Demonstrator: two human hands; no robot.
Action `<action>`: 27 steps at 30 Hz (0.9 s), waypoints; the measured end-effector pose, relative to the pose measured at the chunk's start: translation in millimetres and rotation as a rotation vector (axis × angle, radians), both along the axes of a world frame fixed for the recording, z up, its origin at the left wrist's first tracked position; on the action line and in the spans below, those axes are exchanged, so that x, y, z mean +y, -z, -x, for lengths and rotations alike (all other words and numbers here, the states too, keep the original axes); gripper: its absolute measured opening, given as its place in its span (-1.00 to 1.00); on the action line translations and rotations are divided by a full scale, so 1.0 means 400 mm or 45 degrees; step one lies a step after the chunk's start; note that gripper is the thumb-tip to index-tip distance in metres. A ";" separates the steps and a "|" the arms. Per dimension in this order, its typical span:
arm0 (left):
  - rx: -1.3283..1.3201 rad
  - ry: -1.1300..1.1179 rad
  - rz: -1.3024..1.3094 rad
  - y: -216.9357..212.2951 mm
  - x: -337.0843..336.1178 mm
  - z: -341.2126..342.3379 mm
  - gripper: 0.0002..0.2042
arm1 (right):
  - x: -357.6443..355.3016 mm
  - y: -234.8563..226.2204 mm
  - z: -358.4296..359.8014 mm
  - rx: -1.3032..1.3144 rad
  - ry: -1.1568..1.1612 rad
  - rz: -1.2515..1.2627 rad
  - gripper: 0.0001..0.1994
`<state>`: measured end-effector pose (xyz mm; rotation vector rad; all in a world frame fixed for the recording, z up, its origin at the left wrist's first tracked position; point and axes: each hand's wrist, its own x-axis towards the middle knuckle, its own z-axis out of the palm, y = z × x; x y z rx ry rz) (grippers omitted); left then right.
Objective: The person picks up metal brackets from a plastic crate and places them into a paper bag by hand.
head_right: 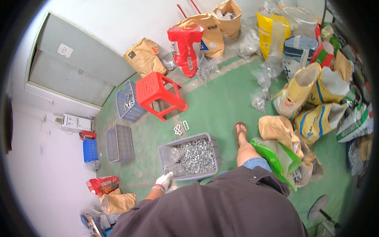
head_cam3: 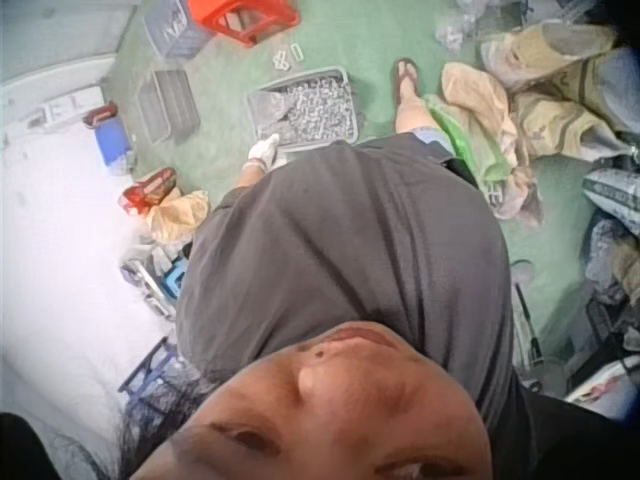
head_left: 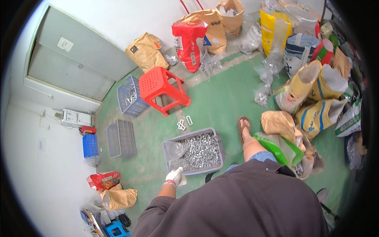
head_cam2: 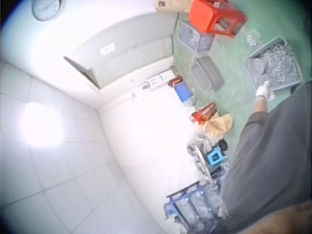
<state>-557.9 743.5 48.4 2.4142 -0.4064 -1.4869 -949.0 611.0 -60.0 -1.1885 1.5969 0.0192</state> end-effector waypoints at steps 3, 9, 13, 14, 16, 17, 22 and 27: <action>-0.009 -0.083 0.020 0.079 -0.095 -0.037 -0.52 | -0.112 0.011 0.065 0.013 -0.043 0.001 -0.59; -0.274 0.383 0.106 -0.038 -0.492 0.110 -0.56 | -0.340 0.057 0.189 0.016 -0.048 -0.079 -0.61; -0.202 0.340 0.157 -0.103 -0.754 0.292 -0.58 | -0.541 0.028 0.261 -0.014 -0.052 -0.067 -0.62; -0.191 0.288 0.193 -0.121 -0.828 0.322 -0.59 | -0.590 0.022 0.285 -0.017 -0.042 -0.067 -0.62; 0.055 0.211 0.252 -0.128 -0.962 0.375 -0.58 | -0.687 0.023 0.343 -0.020 -0.019 -0.071 -0.63; 0.048 0.240 0.302 -0.139 -1.027 0.420 -0.57 | -0.735 0.020 0.366 -0.017 -0.002 -0.065 -0.63; 0.037 0.473 0.274 -0.082 -1.287 0.450 -0.51 | -0.955 -0.002 0.400 -0.066 0.078 -0.023 -0.64; -0.418 1.233 -0.036 0.090 -1.566 0.397 -0.41 | -1.230 -0.004 0.360 -0.143 0.160 0.043 -0.66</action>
